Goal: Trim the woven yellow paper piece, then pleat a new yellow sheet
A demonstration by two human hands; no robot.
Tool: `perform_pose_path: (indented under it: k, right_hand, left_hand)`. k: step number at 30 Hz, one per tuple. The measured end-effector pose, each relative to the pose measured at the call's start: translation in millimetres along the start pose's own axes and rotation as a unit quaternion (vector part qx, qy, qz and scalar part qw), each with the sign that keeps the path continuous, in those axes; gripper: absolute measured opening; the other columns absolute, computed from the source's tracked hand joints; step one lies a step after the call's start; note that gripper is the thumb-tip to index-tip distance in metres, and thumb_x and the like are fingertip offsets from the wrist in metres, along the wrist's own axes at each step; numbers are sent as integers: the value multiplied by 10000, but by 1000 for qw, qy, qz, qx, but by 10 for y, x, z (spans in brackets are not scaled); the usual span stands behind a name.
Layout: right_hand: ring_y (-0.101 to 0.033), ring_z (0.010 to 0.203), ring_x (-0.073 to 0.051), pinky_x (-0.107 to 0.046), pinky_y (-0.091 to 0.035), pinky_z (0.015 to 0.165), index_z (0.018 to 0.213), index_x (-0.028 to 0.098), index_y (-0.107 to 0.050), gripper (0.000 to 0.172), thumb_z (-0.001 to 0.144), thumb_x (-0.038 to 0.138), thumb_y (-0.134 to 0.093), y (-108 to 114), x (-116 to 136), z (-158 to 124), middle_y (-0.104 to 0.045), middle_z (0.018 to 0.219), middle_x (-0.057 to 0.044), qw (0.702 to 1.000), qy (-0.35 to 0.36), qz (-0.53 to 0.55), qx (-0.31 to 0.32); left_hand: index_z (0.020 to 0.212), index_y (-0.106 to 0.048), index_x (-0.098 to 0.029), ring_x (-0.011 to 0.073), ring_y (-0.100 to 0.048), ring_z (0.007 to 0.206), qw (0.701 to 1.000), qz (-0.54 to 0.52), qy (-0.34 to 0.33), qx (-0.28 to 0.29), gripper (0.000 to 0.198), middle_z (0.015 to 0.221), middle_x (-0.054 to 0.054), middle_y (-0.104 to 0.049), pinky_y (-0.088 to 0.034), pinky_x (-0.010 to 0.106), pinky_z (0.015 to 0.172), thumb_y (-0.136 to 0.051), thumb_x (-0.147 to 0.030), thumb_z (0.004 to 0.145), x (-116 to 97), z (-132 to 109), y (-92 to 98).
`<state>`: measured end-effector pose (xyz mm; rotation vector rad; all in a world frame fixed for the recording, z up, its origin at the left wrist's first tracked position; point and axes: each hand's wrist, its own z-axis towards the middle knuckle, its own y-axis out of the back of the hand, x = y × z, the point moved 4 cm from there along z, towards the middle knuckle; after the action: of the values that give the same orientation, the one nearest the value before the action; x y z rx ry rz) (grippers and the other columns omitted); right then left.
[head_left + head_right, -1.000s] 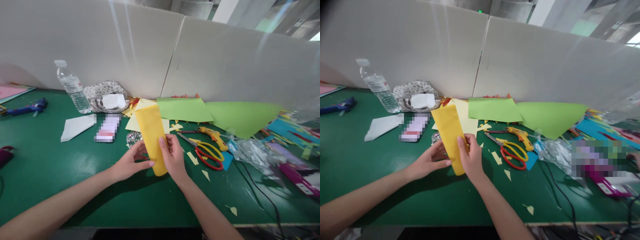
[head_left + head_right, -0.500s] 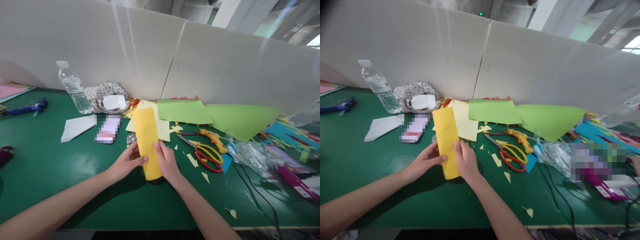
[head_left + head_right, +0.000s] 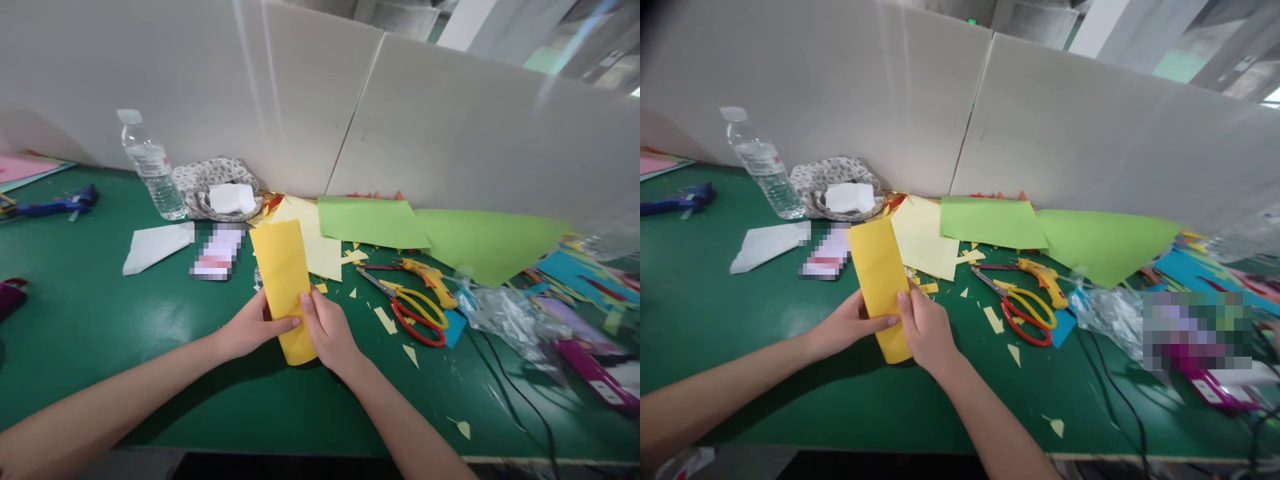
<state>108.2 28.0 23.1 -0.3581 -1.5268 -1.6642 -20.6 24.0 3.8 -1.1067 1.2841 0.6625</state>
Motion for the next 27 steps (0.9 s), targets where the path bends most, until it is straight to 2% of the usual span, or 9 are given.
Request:
perform_pose_path:
  k: [6,10,14,19,22,27]
  right_hand:
    - [-600,728,-194,-278,-423,589,1123,170,-523,391,943,377,-244,2,-23,-7,-644,874,-100,1000,-5,20,5]
    - [-571,704,-161,-264,-414,595,901,179,-561,367,943,382,-258,-3,-3,11,-622,848,-73,993,-2,116,9]
    - [-510,635,-137,-246,-362,546,697,188,-468,340,931,376,-308,32,15,25,-549,701,-30,990,11,138,-25]
    - [-415,561,-110,-236,-292,504,635,192,-385,358,923,394,-318,83,-17,40,-444,609,7,990,-1,135,-28]
    - [-358,520,-97,-234,-254,476,626,190,-367,383,913,440,-319,68,-37,38,-390,572,24,986,-26,165,24]
    - [-287,488,-81,-237,-208,461,590,191,-295,416,906,460,-326,20,1,-2,-317,537,46,979,-39,146,140]
  left_hand:
    - [1080,-503,-199,258,-565,1076,1000,-14,9,-19,429,1178,75,-598,-473,387,898,-692,-200,695,-9,-40,-17]
    - [1044,-540,-189,256,-583,1050,999,-31,24,-24,391,1129,72,-630,-481,380,885,-699,-197,687,0,-42,-26]
    - [1008,-565,-180,248,-599,1020,998,-30,24,-43,374,1101,69,-646,-490,364,868,-716,-206,667,-6,-47,-45]
    - [1009,-586,-198,242,-583,1043,995,-13,-19,-100,386,1105,55,-644,-482,341,877,-730,-225,652,-130,-24,60]
    - [1024,-597,-194,245,-584,1039,991,-39,-18,-123,392,1115,73,-638,-485,313,862,-728,-246,658,-191,11,188]
    - [971,-620,-188,217,-646,858,979,-108,7,-170,338,1040,69,-669,-537,276,716,-728,-263,660,-221,50,339]
